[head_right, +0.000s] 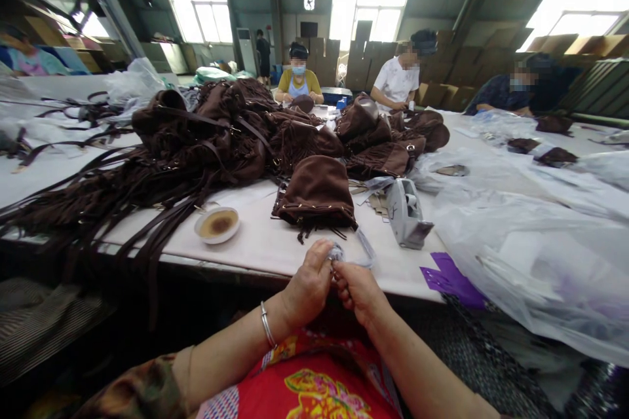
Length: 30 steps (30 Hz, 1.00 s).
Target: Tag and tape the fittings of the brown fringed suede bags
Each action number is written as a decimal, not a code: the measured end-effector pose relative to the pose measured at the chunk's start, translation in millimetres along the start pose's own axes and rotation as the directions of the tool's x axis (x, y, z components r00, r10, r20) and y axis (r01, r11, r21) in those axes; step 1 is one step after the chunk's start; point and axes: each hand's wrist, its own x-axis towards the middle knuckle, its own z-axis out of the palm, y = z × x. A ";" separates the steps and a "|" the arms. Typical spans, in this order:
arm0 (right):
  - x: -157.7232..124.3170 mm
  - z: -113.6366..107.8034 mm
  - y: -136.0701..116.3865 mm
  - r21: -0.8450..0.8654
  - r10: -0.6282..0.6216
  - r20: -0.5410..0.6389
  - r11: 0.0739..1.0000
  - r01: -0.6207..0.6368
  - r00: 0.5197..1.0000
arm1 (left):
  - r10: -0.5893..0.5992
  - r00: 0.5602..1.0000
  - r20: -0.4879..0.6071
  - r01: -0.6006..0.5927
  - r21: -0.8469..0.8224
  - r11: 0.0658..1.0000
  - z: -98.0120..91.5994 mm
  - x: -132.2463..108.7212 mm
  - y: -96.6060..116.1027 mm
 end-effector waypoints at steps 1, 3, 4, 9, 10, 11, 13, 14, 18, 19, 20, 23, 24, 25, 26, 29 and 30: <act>-0.4 -1.0 0.9 0.022 -0.010 0.034 1.000 0.009 0.999 | -0.004 1.000 0.001 0.004 0.005 1.000 0.1 -0.2 -0.9; -2.0 -3.7 2.8 0.072 -0.060 0.105 0.996 0.052 0.993 | -0.026 1.000 0.007 0.026 0.007 1.000 -1.1 0.6 -2.5; -3.0 -5.2 3.7 0.090 -0.090 0.129 0.993 0.079 0.988 | -0.039 0.999 0.013 0.039 0.008 0.999 -2.2 1.6 -3.0; -7.1 -9.0 6.4 0.087 -0.134 0.116 0.988 0.124 0.984 | -0.057 0.998 0.038 0.057 -0.010 0.998 -8.5 7.6 -1.4; -7.8 -8.9 6.3 0.096 -0.125 0.113 0.989 0.114 0.986 | -0.058 0.998 0.036 0.059 -0.019 0.998 -9.9 8.6 -0.4; -8.4 -8.3 6.2 0.116 -0.117 0.114 0.988 0.103 0.987 | -0.062 0.998 0.032 0.063 -0.034 0.997 -11.4 9.7 0.7; -10.0 -6.3 5.7 0.183 -0.104 0.124 0.980 0.081 0.987 | -0.083 0.996 0.025 0.085 -0.092 0.992 -15.1 12.0 3.1; -10.8 -4.9 5.7 0.219 -0.106 0.133 0.973 0.075 0.985 | -0.104 0.994 0.023 0.106 -0.138 0.985 -17.2 13.2 4.3; -12.0 3.3 9.0 0.304 -0.207 0.131 0.939 0.160 0.969 | -0.307 0.951 0.033 0.297 -0.367 0.881 -26.3 17.8 8.8; -11.4 5.5 10.4 0.305 -0.256 0.119 0.929 0.210 0.959 | -0.369 0.928 0.053 0.355 -0.428 0.831 -28.8 18.9 9.8; -10.6 7.4 11.7 0.293 -0.306 0.105 0.919 0.265 0.946 | -0.425 0.901 0.086 0.409 -0.491 0.769 -31.2 20.1 10.6; -7.2 10.3 12.7 0.133 -0.437 0.051 0.894 0.428 0.898 | -0.511 0.812 0.282 0.551 -0.661 0.510 -37.1 24.0 11.4; -6.3 9.6 11.9 0.041 -0.477 0.027 0.879 0.476 0.879 | -0.514 0.784 0.349 0.585 -0.694 0.421 -38.2 25.5 11.2; -6.0 8.0 10.9 -0.058 -0.515 0.006 0.856 0.514 0.857 | -0.513 0.760 0.400 0.609 -0.714 0.345 -38.7 26.9 11.0; -6.5 5.3 10.0 -0.153 -0.551 -0.007 0.826 0.543 0.835 | -0.513 0.740 0.435 0.624 -0.729 0.281 -38.7 28.0 11.1; -10.5 -7.3 11.2 -0.342 -0.622 -0.010 0.738 0.582 0.783 | -0.528 0.691 0.493 0.635 -0.763 0.120 -38.9 27.5 15.4; -9.6 -11.5 13.2 -0.382 -0.635 -0.010 0.716 0.584 0.772 | -0.530 0.674 0.514 0.638 -0.767 0.067 -40.1 26.0 17.8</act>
